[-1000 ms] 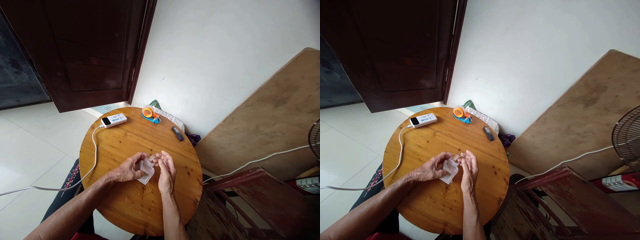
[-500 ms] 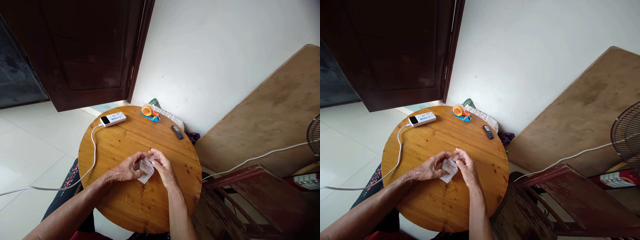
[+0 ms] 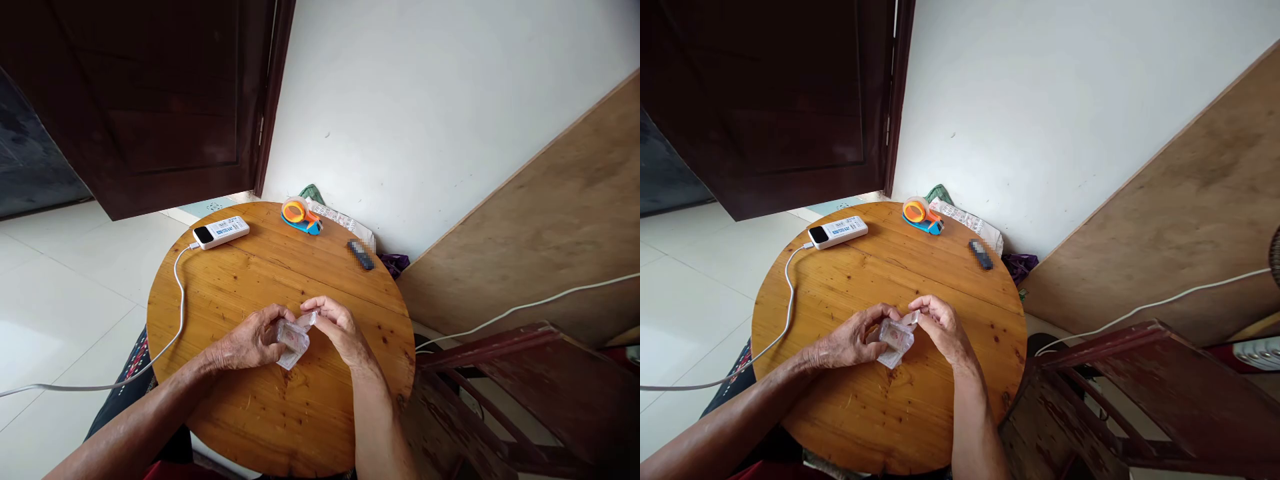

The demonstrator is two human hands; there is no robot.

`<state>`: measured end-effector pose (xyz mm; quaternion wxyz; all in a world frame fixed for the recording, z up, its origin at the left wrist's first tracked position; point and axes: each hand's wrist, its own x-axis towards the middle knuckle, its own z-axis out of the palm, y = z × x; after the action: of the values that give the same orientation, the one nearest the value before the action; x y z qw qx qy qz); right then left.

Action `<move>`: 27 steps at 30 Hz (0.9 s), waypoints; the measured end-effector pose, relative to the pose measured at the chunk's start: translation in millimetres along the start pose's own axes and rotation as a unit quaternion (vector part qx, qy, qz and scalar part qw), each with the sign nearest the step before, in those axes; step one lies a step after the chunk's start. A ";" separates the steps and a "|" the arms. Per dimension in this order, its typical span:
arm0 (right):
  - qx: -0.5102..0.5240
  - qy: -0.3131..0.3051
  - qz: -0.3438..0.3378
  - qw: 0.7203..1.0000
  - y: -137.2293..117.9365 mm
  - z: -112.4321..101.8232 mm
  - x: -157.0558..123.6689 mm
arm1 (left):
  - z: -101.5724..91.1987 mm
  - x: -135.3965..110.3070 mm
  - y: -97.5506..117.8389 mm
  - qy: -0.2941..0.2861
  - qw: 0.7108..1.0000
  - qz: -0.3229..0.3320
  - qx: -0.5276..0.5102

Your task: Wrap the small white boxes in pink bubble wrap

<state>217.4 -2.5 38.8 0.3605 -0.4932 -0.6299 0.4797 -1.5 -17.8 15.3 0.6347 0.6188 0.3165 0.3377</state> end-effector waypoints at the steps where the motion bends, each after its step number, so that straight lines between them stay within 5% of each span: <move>1: 0.010 -0.009 0.003 1.000 1.4 -2.2 -1.6 | 0.6 -0.7 1.6 0.001 1.000 -0.002 0.003; 7: -0.002 -0.115 -0.030 0.993 -4.9 -6.0 -12.4 | 6.1 -2.9 12.2 0.013 1.000 -0.006 0.024; 15: -0.052 0.006 -0.074 0.996 -14.2 18.0 -15.3 | 9.3 -8.5 10.9 0.044 0.987 0.020 0.152; 27: -0.041 0.060 -0.005 0.997 -12.2 27.8 -21.0 | 13.7 -11.5 13.1 0.036 0.983 0.012 0.180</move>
<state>193.6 -30.4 43.1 0.3792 -0.5322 -0.6290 0.4212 2.7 -35.0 28.7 0.4969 0.7143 0.3871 0.3050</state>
